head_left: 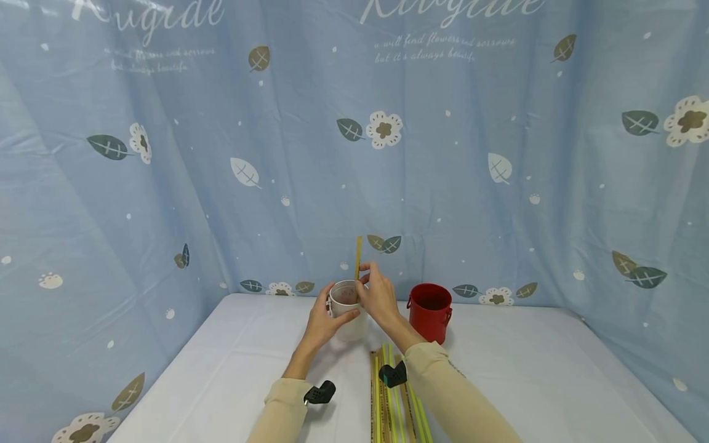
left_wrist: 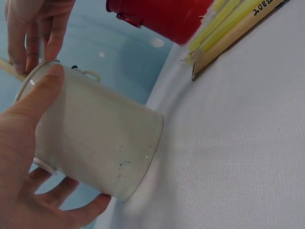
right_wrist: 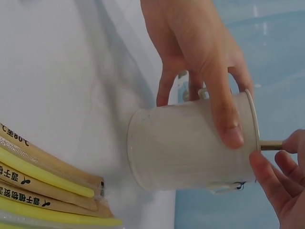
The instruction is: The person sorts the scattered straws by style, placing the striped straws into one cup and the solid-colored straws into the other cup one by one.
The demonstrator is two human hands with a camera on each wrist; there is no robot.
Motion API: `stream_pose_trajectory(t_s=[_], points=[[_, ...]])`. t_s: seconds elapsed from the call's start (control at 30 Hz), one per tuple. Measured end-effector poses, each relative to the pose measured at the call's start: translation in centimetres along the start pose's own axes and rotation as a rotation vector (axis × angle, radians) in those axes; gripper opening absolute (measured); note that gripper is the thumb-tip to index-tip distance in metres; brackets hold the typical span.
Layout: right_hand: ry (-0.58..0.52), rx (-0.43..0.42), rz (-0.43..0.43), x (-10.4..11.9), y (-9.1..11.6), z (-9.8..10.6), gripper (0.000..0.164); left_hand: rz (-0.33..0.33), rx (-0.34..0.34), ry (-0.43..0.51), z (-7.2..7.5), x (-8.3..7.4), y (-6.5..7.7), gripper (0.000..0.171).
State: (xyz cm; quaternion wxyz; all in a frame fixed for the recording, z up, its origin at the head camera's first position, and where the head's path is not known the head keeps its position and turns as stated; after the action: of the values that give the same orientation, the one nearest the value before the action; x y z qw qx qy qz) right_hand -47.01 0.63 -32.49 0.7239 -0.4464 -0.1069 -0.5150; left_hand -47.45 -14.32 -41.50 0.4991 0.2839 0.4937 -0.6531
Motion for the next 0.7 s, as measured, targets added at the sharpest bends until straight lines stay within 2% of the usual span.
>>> stream_pose_trajectory(t_s=[0.27,0.7], points=[[-0.006,0.007,-0.001,-0.3,-0.1,0.1,0.030,-0.002,-0.003,-0.005,0.1,0.3,-0.2,0.096],[-0.218,0.051,-0.033,-1.6,0.4,1.6,0.031,-0.006,0.005,0.001,-0.1,0.3,-0.3,0.097]])
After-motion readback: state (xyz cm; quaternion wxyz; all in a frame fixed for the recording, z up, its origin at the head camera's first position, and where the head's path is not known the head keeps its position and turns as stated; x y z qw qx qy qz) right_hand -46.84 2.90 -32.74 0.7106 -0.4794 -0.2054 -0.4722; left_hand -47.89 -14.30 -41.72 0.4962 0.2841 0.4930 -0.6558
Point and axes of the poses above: each hand's wrist, its own y-axis away from the middle knuckle, its own z-axis out of the back of the hand, x = y × z, the point moved 10 cm from there along -y, towards the middle knuckle, and after that the axes turned 2 degrees about y, right-handed, at the moved point
